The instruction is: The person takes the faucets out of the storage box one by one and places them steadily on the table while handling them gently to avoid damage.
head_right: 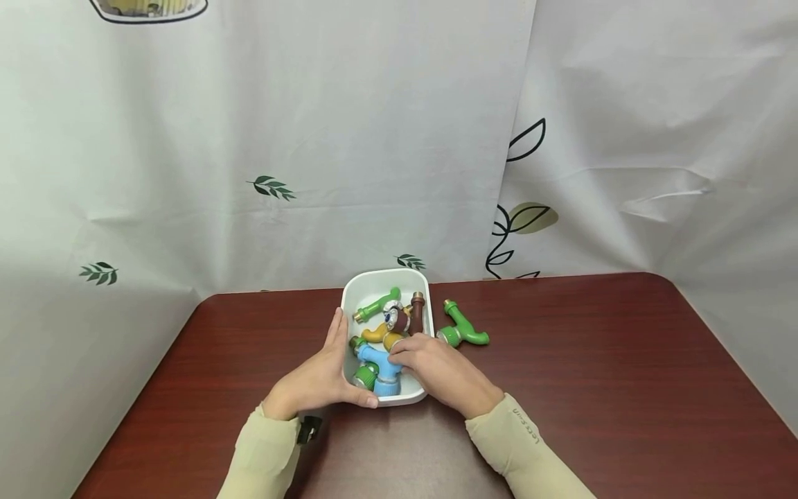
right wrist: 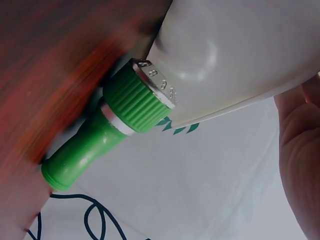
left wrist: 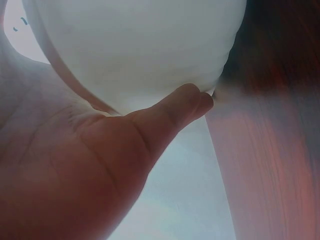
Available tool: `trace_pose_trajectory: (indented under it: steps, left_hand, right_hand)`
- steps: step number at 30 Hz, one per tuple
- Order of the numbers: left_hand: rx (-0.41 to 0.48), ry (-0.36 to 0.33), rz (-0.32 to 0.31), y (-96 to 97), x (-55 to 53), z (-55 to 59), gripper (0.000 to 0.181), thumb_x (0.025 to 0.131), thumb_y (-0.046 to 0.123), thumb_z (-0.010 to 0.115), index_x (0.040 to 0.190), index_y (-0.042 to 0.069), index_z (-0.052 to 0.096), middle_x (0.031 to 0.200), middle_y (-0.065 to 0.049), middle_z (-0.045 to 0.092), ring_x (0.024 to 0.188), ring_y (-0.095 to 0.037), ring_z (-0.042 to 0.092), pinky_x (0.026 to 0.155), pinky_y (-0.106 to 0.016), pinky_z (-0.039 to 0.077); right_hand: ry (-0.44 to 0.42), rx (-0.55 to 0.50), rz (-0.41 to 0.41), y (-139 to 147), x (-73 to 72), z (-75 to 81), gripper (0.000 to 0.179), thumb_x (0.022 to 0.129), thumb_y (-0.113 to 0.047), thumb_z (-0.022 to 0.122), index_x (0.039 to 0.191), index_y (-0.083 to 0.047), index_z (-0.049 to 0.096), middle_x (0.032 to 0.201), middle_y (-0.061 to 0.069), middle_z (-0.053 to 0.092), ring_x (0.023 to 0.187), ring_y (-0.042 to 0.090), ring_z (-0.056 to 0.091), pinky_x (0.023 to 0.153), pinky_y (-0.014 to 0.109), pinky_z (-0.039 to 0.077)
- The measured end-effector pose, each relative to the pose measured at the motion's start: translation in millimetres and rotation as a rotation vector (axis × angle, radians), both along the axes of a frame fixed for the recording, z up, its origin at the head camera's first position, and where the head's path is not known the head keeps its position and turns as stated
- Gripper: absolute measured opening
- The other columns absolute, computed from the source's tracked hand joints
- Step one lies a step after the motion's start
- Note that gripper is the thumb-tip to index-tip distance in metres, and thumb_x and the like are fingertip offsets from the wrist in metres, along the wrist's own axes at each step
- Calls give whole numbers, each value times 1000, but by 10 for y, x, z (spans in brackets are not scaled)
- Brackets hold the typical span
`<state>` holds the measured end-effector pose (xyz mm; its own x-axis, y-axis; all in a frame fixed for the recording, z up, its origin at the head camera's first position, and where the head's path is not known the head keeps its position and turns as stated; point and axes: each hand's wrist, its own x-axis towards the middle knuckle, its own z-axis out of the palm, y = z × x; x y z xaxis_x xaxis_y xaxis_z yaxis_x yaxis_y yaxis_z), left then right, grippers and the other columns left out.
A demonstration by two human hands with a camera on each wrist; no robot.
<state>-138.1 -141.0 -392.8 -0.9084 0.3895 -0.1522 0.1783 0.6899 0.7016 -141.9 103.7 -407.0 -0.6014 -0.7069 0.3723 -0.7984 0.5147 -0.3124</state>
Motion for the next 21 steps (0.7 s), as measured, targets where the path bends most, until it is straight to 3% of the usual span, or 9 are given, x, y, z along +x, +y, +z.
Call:
trace_pose_trajectory:
  steps: [13,21]
  left_hand:
    - [-9,0,3,-5,1,-6,151,63,49,94,158,3,-15,164,-13,-23,136,-36,43,100,-42,47]
    - [-8,9,-2,-6,2,-2,151,64,48,94,158,2,-14,164,-14,-23,137,-37,42,101,-42,46]
  right_hand:
    - [37,-58,16,46,-15,34,27,88,1,74,113,-7,76,115,1,71,110,18,64,94,36,51]
    - [77,-106,27,79,-26,55,29,86,3,75,113,-7,76,116,2,71,110,19,64,92,34,52]
